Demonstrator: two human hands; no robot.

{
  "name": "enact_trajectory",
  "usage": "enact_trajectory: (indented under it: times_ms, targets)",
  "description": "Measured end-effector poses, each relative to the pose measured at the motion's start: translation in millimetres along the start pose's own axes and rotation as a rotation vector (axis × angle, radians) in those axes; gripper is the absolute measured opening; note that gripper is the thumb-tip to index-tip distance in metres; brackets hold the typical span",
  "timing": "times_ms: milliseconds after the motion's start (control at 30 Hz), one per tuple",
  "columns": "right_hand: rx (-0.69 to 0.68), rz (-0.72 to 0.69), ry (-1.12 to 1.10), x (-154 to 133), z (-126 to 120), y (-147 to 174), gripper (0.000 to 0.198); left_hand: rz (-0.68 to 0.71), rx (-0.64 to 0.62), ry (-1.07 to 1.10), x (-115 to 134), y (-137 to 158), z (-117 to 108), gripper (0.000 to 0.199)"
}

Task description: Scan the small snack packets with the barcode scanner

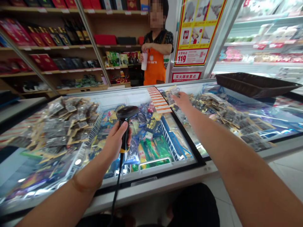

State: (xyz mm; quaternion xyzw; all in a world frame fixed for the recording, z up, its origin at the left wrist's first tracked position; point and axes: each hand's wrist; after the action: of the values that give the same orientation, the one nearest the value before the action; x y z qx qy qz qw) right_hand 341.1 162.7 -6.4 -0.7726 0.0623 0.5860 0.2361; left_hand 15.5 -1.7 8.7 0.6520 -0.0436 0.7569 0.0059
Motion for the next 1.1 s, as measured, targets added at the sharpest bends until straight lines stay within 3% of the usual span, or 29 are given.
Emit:
enact_trajectory:
  times_ms: [167,267,433,1100]
  targets:
    - [-0.172,0.255,-0.513,-29,110,28,0.016,-0.021,-0.038,-0.038,-1,3,0,0.046]
    - [-0.244,0.217,-0.604,-32,147,49,0.022,-0.013,-0.052,-0.063,-2,5,0,0.046]
    - [-0.327,0.188,-0.553,-27,149,60,0.037,-0.007,-0.043,-0.128,-3,6,0,0.044]
    - [-0.328,0.149,-0.509,-27,151,60,0.039,-0.022,-0.081,-0.125,-11,0,2,0.046]
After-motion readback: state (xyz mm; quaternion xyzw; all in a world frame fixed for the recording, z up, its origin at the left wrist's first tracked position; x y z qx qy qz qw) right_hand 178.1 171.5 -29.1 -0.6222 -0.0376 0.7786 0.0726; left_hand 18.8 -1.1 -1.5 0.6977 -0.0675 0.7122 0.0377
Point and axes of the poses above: each hand's wrist, its own y-axis away from the middle knuckle, its own z-axis out of the palm, x = y × z, and after that the axes turned 2 degrees about x, right-handed
